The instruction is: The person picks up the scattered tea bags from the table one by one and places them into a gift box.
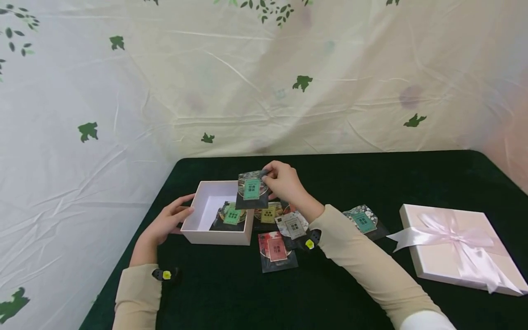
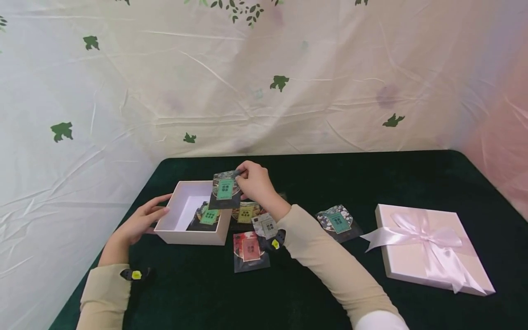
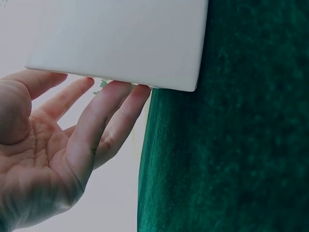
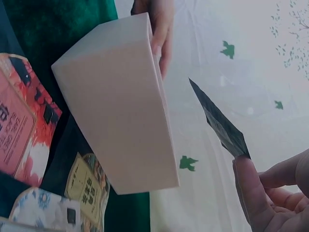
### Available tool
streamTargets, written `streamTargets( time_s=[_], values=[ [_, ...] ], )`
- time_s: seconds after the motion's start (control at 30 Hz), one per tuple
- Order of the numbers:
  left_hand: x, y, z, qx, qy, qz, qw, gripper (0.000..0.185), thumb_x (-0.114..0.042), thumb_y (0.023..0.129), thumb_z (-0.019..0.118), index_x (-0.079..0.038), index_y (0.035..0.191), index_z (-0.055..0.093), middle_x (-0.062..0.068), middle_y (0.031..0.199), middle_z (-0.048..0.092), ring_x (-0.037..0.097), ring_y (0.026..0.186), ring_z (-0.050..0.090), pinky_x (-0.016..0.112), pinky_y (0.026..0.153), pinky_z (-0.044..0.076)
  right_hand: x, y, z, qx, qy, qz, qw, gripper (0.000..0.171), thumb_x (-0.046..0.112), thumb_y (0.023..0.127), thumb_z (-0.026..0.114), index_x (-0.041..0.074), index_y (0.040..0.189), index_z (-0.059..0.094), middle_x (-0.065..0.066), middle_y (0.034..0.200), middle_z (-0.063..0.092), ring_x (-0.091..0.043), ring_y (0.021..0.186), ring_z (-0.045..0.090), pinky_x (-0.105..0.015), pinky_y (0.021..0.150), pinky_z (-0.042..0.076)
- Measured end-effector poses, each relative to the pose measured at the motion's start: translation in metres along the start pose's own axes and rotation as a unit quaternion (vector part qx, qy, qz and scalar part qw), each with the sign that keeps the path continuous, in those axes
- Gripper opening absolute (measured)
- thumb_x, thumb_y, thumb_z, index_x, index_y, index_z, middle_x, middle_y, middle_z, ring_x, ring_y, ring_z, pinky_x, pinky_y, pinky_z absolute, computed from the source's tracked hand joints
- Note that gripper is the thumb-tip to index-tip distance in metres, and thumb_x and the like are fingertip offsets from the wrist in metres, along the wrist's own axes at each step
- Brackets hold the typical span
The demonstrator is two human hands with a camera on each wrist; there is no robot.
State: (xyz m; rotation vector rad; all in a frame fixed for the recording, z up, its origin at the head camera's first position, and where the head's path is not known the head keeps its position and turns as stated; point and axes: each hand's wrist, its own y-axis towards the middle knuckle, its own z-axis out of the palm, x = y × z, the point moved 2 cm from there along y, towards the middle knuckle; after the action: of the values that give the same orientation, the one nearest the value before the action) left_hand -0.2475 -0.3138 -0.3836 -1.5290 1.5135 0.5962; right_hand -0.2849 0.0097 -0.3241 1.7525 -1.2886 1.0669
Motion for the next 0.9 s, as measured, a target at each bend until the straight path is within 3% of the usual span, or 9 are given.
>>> streamTargets(
  time_s=[0.2, 0.5, 0.73, 0.9],
  values=[
    [0.0, -0.001, 0.001, -0.001, -0.001, -0.003, 1.0, 0.062, -0.04, 0.098, 0.048, -0.023, 0.152, 0.022, 0.027, 0.146, 0.034, 0.047, 0.125, 0.043, 0.055, 0.087, 0.051, 0.001, 0.006, 0.012, 0.011, -0.005, -0.005, 1.0, 0.022, 0.008, 0.095, 0.055, 0.002, 0.115, 0.058, -0.015, 0.095, 0.063, -0.017, 0.051, 0.06, -0.032, 0.053, 0.057],
    [-0.001, -0.002, 0.0, -0.007, 0.005, -0.008, 0.9999, 0.064, -0.044, 0.096, 0.05, -0.023, 0.151, 0.024, 0.026, 0.146, 0.035, 0.047, 0.125, 0.043, 0.054, 0.087, 0.052, 0.005, 0.007, 0.03, 0.034, -0.004, 0.01, 0.999, 0.02, 0.007, 0.094, 0.054, 0.001, 0.114, 0.058, -0.015, 0.093, 0.061, -0.034, 0.066, 0.065, -0.034, 0.054, 0.057],
    [0.001, -0.001, -0.001, -0.009, 0.003, -0.007, 0.9999, 0.064, -0.045, 0.096, 0.05, -0.023, 0.15, 0.026, 0.025, 0.145, 0.036, 0.047, 0.124, 0.044, 0.053, 0.086, 0.052, 0.01, 0.009, 0.045, 0.063, -0.01, 0.017, 0.998, 0.023, 0.006, 0.095, 0.053, 0.0, 0.117, 0.057, -0.016, 0.1, 0.06, -0.021, 0.053, 0.062, -0.043, 0.063, 0.058],
    [0.001, -0.002, -0.001, -0.009, 0.003, -0.008, 0.9999, 0.064, -0.045, 0.095, 0.051, -0.023, 0.15, 0.025, 0.025, 0.145, 0.036, 0.047, 0.125, 0.044, 0.053, 0.086, 0.052, 0.01, 0.011, 0.052, 0.067, -0.006, 0.021, 0.997, 0.025, 0.006, 0.094, 0.055, 0.0, 0.118, 0.056, -0.017, 0.102, 0.061, -0.017, 0.051, 0.061, -0.042, 0.062, 0.058]
  ],
)
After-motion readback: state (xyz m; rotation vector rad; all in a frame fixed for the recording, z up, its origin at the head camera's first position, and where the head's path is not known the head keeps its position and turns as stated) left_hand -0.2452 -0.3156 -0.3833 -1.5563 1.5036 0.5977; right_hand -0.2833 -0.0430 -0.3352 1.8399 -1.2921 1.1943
